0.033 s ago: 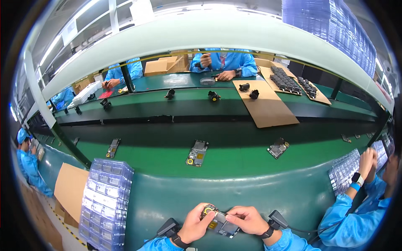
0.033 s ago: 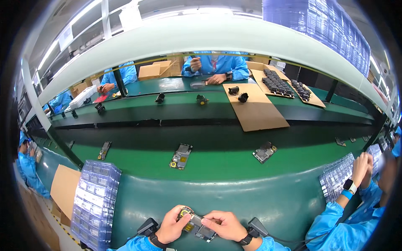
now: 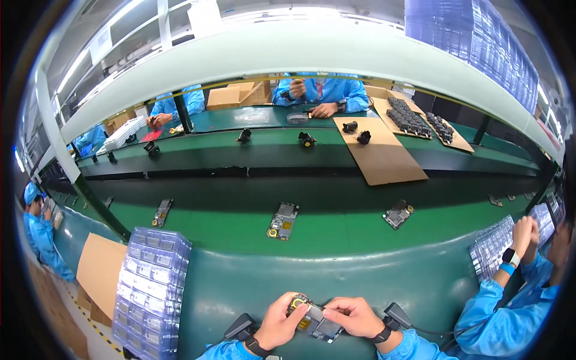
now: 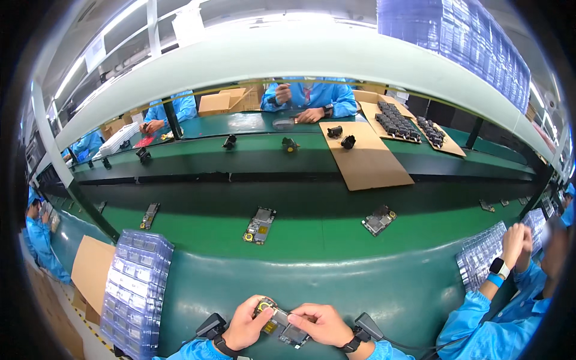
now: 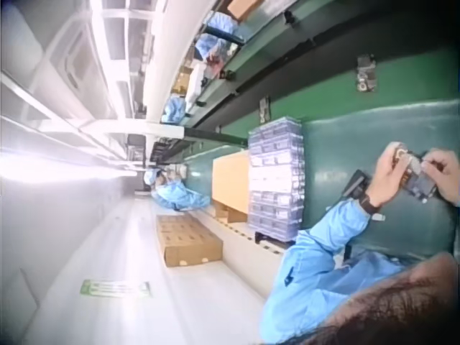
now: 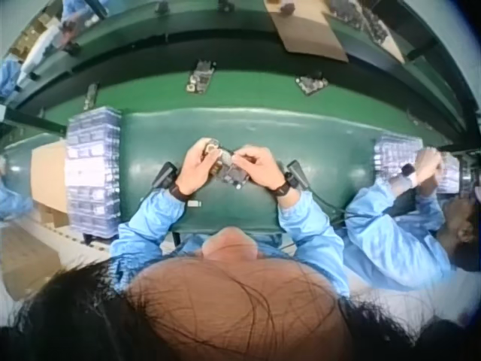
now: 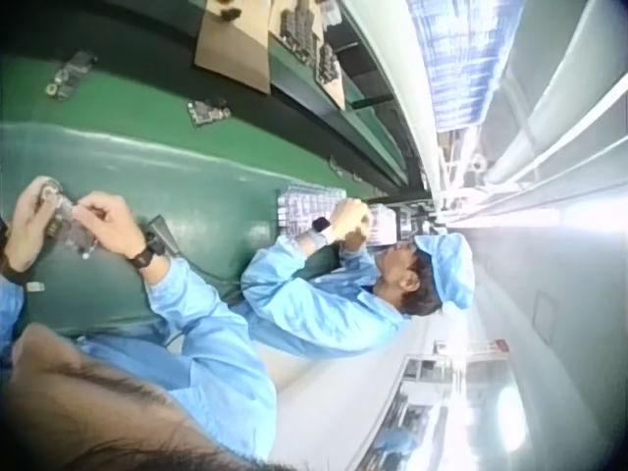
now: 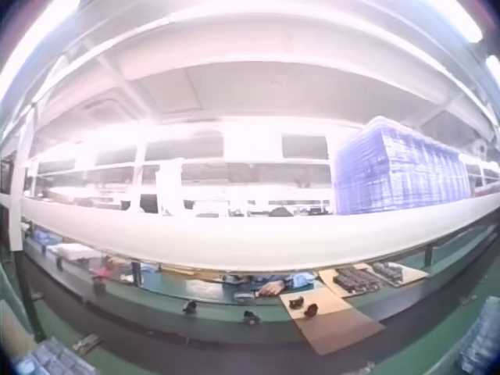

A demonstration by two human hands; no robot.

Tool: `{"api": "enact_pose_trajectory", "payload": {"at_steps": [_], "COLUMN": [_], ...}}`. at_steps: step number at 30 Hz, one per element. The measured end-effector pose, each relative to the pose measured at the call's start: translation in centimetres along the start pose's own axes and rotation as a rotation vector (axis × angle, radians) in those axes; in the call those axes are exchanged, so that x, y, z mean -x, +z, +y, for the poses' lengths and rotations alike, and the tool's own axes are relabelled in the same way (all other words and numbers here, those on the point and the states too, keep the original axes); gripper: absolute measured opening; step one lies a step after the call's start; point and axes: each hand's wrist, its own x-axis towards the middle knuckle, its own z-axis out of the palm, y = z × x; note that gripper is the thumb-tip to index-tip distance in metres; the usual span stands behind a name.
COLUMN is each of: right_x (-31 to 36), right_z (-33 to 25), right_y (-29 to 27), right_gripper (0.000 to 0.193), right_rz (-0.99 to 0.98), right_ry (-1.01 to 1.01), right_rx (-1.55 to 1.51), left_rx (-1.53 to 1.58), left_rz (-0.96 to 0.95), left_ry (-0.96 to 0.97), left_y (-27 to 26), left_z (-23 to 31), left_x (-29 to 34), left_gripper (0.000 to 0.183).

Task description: Manually assemble and inspect electronic circuit boards on a factory production line.

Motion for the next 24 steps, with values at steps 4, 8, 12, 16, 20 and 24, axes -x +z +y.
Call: {"api": "enact_pose_trajectory", "payload": {"at_steps": [4, 8, 12, 16, 20, 24], "right_x": [0.1, 0.0, -0.1, 0.0, -2.1, -6.9], "right_z": [0.3, -0.7, -2.3, -2.4, -2.1, -1.3], "right_y": [-0.5, -1.4, -0.9, -0.3, -1.2, 0.5], "right_gripper": [0.019, 0.02, 0.015, 0.012, 0.011, 0.011], "right_rz": [-0.047, -0.208, -0.275, -0.293, -0.255, -0.043], "right_ry": [0.06, 0.212, 0.339, 0.291, 0.408, 0.384], "right_rx": [0.012, 0.106, 0.133, 0.16, 0.104, -0.309], "left_rx": [-0.085, -0.154, -0.29, -0.308, -0.171, -0.111], "left_rz": [-0.042, -0.239, -0.336, -0.156, 0.076, 0.596], "left_ry": [0.058, 0.005, 0.013, 0.136, 0.108, 0.355], "left_y": [0.0, -1.0, -1.0, -0.6, -1.1, -4.3], "left_z": [0.0, -1.2, 0.3, -0.2, -0.4, -1.6], "left_x": [-0.3, -0.9, -1.3, -0.4, -1.4, -4.0], "left_gripper": [0.019, 0.024, 0.037, 0.05, 0.056, 0.053]}}
